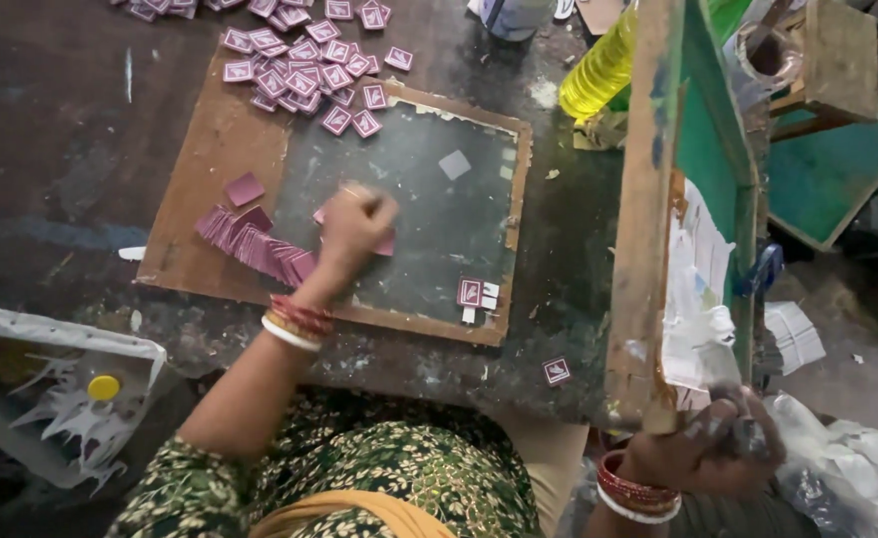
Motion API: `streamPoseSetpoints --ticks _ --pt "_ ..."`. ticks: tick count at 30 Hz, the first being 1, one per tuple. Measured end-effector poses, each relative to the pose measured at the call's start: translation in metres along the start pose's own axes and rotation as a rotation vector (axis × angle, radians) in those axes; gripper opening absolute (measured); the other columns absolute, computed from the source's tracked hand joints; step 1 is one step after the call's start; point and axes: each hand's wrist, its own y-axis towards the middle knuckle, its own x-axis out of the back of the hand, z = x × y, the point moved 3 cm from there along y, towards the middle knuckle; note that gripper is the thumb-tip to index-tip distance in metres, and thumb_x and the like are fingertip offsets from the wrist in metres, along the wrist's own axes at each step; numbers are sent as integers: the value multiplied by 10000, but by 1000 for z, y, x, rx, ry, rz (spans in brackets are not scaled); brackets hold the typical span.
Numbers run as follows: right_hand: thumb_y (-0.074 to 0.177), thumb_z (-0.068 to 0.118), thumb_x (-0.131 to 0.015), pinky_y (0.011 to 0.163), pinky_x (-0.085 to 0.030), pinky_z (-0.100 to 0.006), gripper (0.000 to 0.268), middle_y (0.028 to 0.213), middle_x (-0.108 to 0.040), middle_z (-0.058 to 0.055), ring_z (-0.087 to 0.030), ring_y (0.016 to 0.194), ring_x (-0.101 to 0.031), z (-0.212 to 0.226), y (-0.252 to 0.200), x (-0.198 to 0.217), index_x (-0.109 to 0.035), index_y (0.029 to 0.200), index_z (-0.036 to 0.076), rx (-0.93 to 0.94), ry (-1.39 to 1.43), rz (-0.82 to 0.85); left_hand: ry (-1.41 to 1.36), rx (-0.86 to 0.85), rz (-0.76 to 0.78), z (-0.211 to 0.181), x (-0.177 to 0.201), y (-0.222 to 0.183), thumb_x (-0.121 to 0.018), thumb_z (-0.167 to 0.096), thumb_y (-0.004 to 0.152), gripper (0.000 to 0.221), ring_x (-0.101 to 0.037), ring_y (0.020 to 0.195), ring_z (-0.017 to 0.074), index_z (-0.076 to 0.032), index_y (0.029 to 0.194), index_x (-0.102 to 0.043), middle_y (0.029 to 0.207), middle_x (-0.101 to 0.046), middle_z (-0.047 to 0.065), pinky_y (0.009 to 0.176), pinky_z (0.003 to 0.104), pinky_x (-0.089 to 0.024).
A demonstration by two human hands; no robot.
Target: Manually screen printing white ink onto small purple labels using a screen frame.
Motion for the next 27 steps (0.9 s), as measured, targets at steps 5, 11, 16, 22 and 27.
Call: streamPoseSetpoints --ticks 5,11,16,22,27 --pt "1129 330 -671 672 -564 -304 395 952 -682 -162 -204 799 -682 0 3 0 -593 1173 -55 -65 -59 -32 180 -233 442 -9 -72 -42 -734 -233 880 185 -675 910 286 -71 959 -776 953 -703 110 826 420 -545" --pt "1166 249 -691 734 -496 -304 329 963 -633 -145 -200 810 -593 -6 9 8 -597 1196 -65 -113 23 -61 281 -374 477 -28 -96 -45 -762 -183 786 147 -673 966 352 -61 866 -785 972 -682 149 851 459 -546" --pt "1166 241 -700 769 -493 -313 328 999 -651 -149 -190 808 -564 3 13 5 -576 1149 -62 -158 92 -96 343 -359 583 -36 -85 -30 -789 -212 709 180 -699 903 363 -65 812 -794 930 -711 171 833 465 -566" --pt "1147 232 -681 738 -493 -326 341 1031 -592 -171 -217 831 -578 14 21 2 -570 1162 -90 -112 8 -44 -309 0 -176 3 5 18 -716 -202 873 158 -732 771 298 -78 959 -763 858 -763 129 699 388 -564" --pt "1164 266 -631 720 -530 -316 333 1012 -644 -147 -224 820 -639 21 21 -3 -577 1186 -62 32 -2 -22 368 -572 180 10 -2 -27 -816 -241 637 321 -682 896 383 -23 868 -776 963 -723 177 808 454 -536"
